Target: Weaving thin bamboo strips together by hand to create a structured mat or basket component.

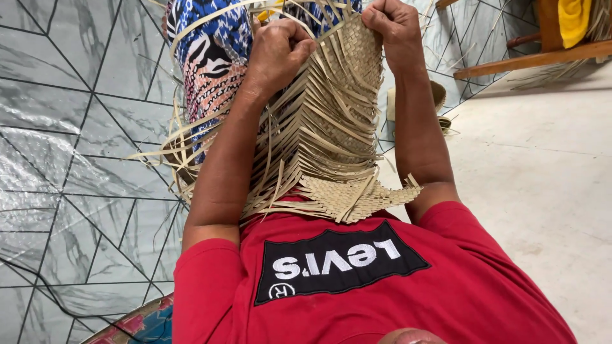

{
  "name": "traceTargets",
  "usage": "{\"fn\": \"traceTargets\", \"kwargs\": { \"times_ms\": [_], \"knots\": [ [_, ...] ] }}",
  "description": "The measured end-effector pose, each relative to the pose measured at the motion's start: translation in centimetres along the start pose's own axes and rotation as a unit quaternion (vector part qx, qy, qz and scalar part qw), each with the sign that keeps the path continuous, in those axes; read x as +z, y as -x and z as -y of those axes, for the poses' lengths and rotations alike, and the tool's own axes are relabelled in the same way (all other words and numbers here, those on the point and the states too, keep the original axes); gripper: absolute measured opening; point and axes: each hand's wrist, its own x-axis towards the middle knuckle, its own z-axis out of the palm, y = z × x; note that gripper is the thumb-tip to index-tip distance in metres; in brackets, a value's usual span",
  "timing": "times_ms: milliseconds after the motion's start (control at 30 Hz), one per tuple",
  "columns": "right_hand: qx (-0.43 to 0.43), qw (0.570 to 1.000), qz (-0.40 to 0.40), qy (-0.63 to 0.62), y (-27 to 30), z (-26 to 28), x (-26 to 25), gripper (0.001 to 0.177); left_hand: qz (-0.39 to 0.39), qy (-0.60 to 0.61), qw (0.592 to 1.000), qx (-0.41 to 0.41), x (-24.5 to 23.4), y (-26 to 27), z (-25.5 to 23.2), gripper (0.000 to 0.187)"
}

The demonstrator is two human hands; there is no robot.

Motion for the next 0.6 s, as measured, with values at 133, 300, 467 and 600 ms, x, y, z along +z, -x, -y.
{"fn": "traceTargets", "kwargs": {
  "times_ms": [133, 300, 467, 600],
  "knots": [
    [0.051, 0.996, 0.047, -0.048, -0.3, -1.5, -2.4, 0.028, -0.021, -0.038, 0.999, -0.004, 0.9, -0.2, 1.0, 0.010],
    [0.052, 0.995, 0.038, -0.081, 1.5, -2.3, -4.3, 0.006, -0.018, -0.025, 1.000, 0.005, 0.8, -0.1, 1.0, 0.011],
    [0.019, 0.998, 0.010, -0.065, 2.1, -1.4, -3.9, 0.008, -0.015, -0.007, 1.000, 0.005, 0.8, -0.2, 1.2, 0.009],
    [-0.002, 1.000, -0.023, -0.019, 2.6, -0.2, -3.9, 0.006, -0.007, 0.021, 1.000, 0.001, 0.6, 0.0, 0.8, 0.011]
  ]
}}
